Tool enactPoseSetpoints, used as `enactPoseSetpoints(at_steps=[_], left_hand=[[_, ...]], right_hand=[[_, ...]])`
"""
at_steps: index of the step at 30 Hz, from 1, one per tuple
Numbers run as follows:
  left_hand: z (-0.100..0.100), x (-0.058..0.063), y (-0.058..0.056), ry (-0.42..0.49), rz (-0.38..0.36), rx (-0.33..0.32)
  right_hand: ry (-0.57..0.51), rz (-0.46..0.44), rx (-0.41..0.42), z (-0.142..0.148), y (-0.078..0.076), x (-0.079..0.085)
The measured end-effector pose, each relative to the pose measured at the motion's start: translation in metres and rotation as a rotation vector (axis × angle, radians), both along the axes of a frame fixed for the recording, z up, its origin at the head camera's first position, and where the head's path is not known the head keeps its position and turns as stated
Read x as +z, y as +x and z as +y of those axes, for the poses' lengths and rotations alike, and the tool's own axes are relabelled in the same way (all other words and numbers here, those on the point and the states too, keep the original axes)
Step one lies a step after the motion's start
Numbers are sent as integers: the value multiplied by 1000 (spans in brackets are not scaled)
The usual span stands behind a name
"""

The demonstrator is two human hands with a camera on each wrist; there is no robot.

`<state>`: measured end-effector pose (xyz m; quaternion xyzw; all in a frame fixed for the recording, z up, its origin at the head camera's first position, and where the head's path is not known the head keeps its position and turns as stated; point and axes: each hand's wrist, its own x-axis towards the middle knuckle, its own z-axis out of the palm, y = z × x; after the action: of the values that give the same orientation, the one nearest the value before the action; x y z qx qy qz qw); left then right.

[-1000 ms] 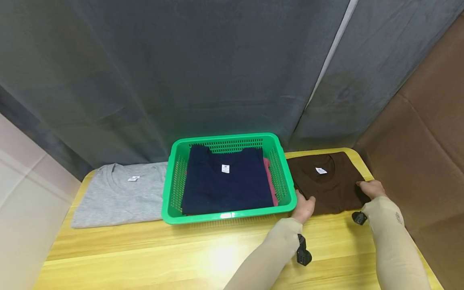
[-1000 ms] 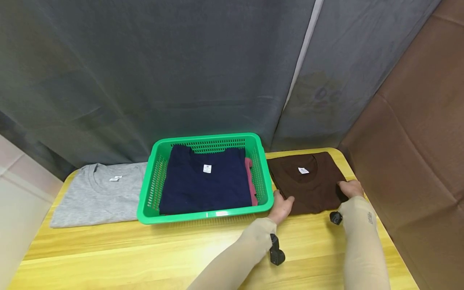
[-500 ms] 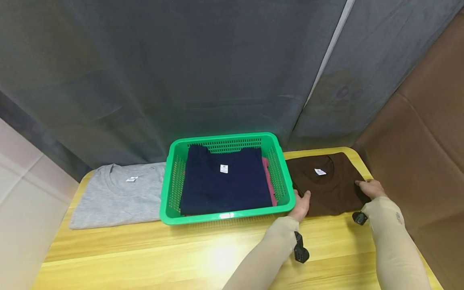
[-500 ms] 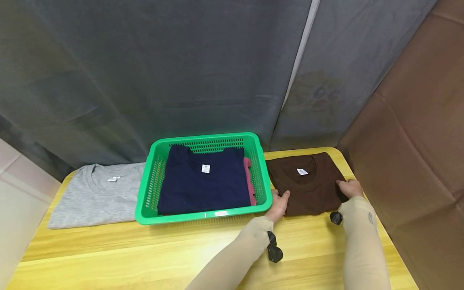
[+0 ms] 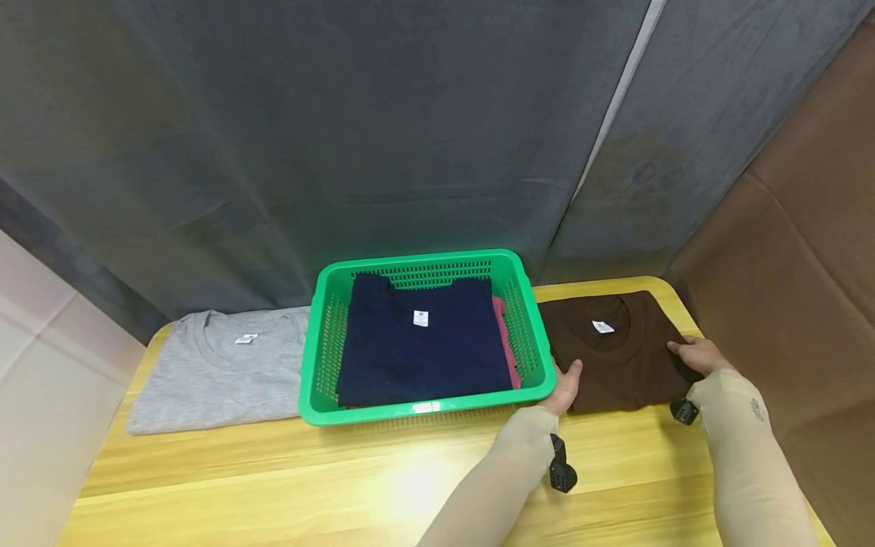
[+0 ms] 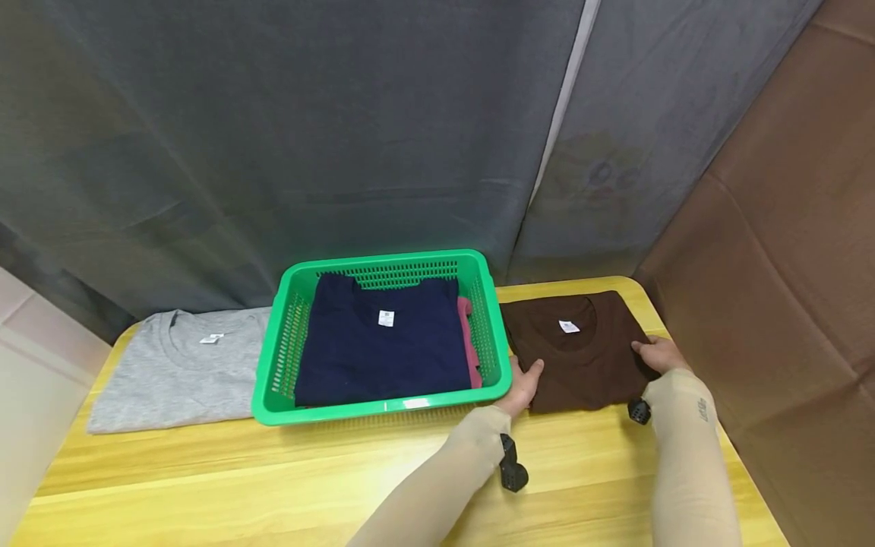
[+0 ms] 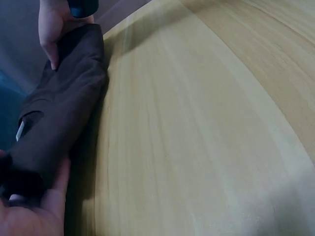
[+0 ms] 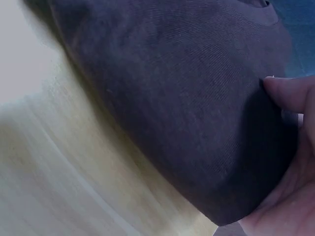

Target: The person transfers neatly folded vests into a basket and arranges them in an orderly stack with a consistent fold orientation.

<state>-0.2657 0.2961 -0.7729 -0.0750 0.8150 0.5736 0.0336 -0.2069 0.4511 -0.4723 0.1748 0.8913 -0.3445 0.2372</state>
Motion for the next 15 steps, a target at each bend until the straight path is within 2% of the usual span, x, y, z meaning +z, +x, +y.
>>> enactPoseSetpoints(at_steps=[1,3,4,5,8,9,11,12,15], left_hand=[[-1,2,0,-55,33,6],[-8,16,4,-55,46,-28],[-11,26,8,-51,53,-45],[-17,42,12,-23,35,-65],[-30,81,26,27,72,-94],[-32,87,28,18,111,-95],[-37,102,34,66,121,-106],[-36,102,34,62,133,-110],[-29,84,27,34,166,-101]], right_hand=[[7,21,23,0,0,0],[24,65,66,-1,1,1],[30,78,82,-1,2,1],[37,94,101,-1,2,1],[41,132,135,-1,3,2],[37,142,141,-1,4,2],[37,170,151,-1,4,1],[37,182,153,-1,4,1],[49,220,158,-1,4,1]])
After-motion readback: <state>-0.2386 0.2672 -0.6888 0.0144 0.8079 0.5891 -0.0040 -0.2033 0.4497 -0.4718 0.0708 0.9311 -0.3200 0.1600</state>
